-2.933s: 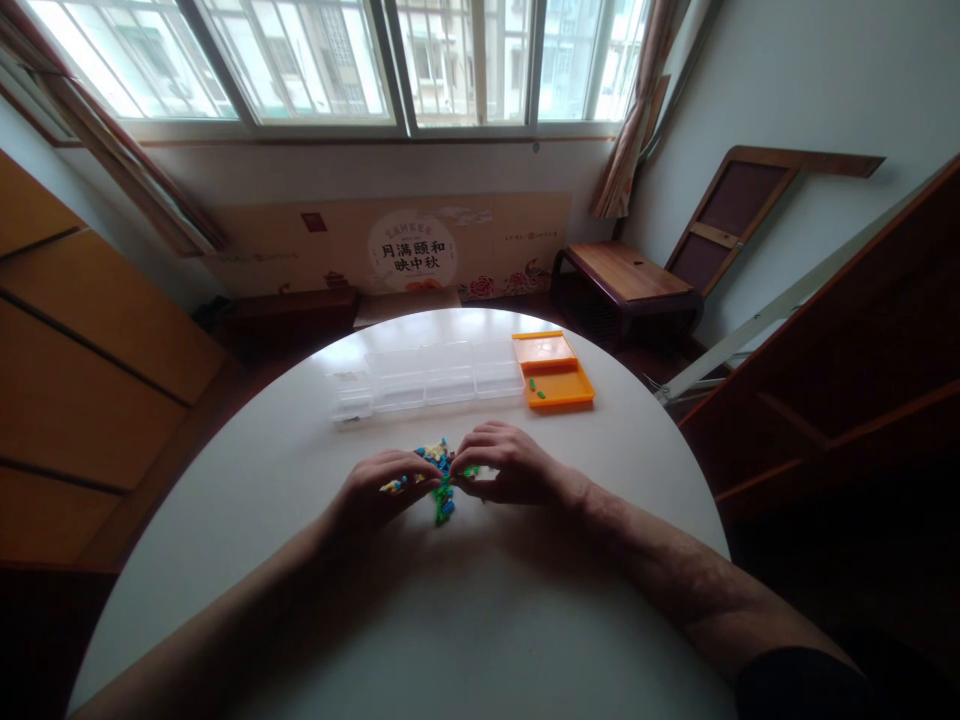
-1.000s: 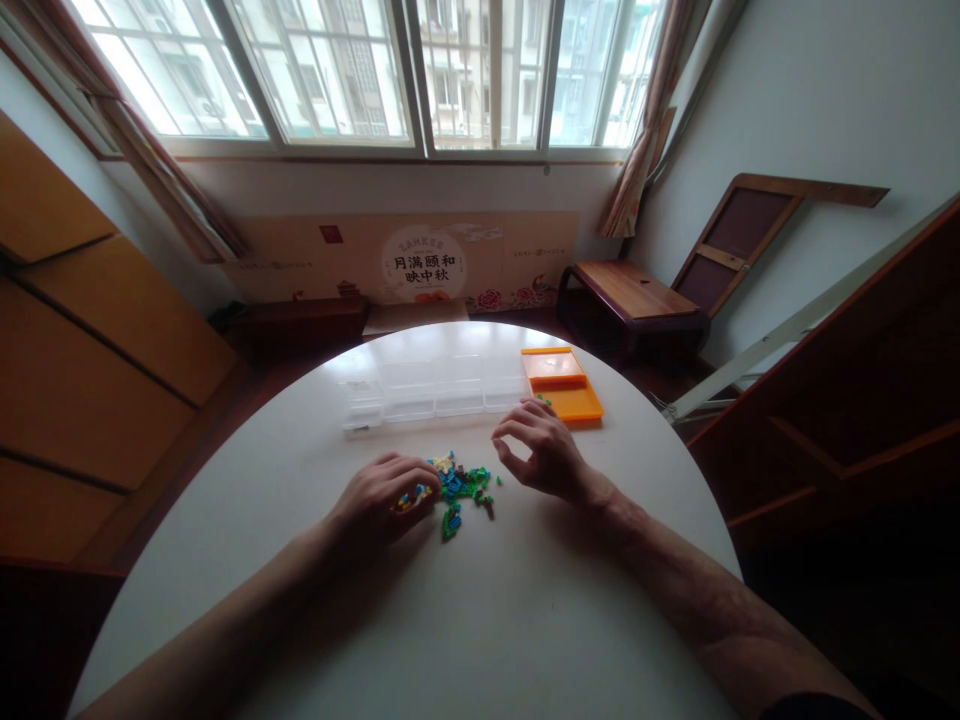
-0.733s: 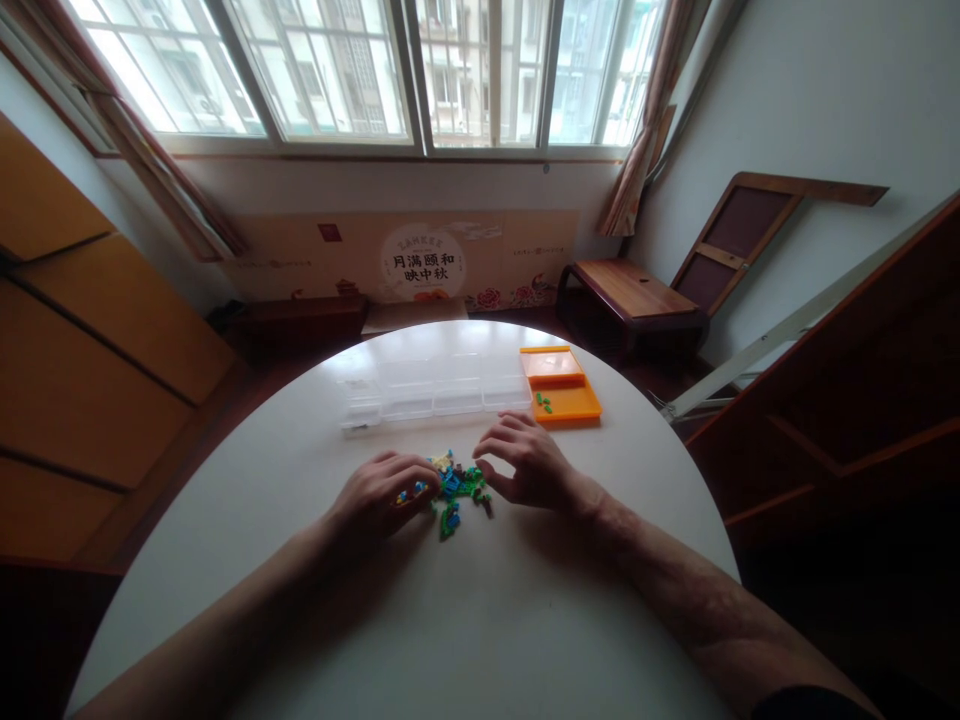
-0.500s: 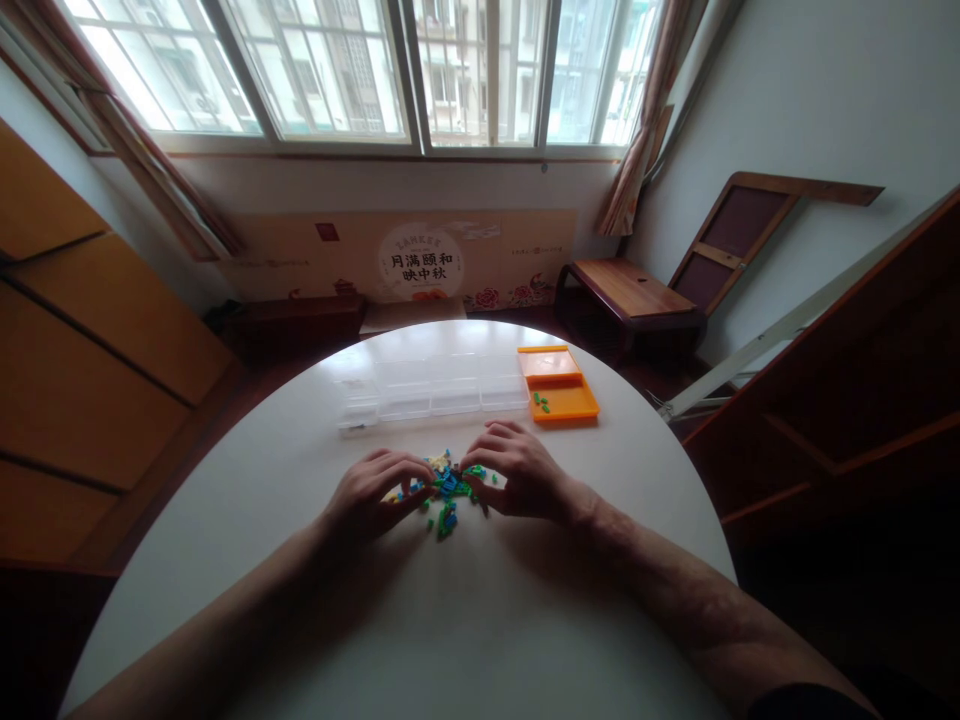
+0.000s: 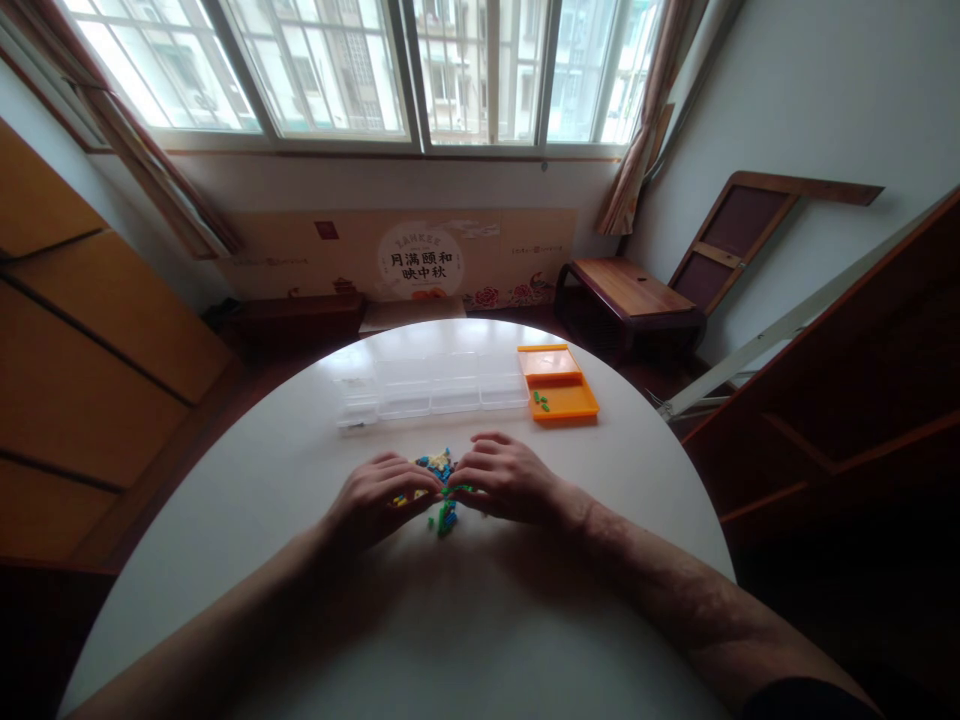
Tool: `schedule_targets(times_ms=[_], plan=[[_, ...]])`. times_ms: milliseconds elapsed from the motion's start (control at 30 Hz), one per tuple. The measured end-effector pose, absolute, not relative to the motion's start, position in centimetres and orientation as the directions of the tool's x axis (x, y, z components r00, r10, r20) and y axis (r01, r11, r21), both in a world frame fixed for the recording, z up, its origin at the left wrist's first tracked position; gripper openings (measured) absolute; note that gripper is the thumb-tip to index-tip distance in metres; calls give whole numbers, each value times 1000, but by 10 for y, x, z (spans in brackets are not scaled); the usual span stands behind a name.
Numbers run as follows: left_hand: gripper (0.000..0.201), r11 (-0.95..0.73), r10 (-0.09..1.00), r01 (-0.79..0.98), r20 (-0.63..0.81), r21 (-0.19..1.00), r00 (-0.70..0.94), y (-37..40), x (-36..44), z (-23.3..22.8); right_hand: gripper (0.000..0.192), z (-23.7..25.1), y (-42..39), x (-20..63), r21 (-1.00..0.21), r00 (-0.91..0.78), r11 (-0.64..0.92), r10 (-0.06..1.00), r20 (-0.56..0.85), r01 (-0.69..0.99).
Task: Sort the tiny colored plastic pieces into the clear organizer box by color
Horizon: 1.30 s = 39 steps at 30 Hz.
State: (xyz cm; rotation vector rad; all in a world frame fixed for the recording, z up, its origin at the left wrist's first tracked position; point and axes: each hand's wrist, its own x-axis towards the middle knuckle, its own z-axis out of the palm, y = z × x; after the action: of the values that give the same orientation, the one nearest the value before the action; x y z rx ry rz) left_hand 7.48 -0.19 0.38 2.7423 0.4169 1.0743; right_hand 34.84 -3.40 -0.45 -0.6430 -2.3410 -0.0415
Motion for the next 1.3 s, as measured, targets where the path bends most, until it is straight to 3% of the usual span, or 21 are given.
schedule_targets(times_ms=[200,300,433,567,833,1133,1300], plan=[[6,-943,332,227,641,243,693,-3,76,5,8,-7,-32,351,-160,-627,874,446,639,459],[5,-934,357,263,621,243,698,0,70,8,7,-4,-28,361,-202,-539,816,521,661,541],[5,-926,378,289,592,244,712,4,61,7,8,-2,-17,386,-302,-272,626,653,707,719],[5,-926,378,298,571,234,729,6,57,3,12,-10,-2,416,-357,-36,403,703,710,843],[7,-944,325,237,524,230,787,6,55,4,19,-27,10,438,-400,175,126,752,635,908],[6,-953,301,247,524,172,796,10,52,3,18,-24,4,426,-384,111,179,775,623,906],[7,-951,308,241,534,193,788,11,52,4,14,-17,-2,416,-362,14,325,727,686,874]])
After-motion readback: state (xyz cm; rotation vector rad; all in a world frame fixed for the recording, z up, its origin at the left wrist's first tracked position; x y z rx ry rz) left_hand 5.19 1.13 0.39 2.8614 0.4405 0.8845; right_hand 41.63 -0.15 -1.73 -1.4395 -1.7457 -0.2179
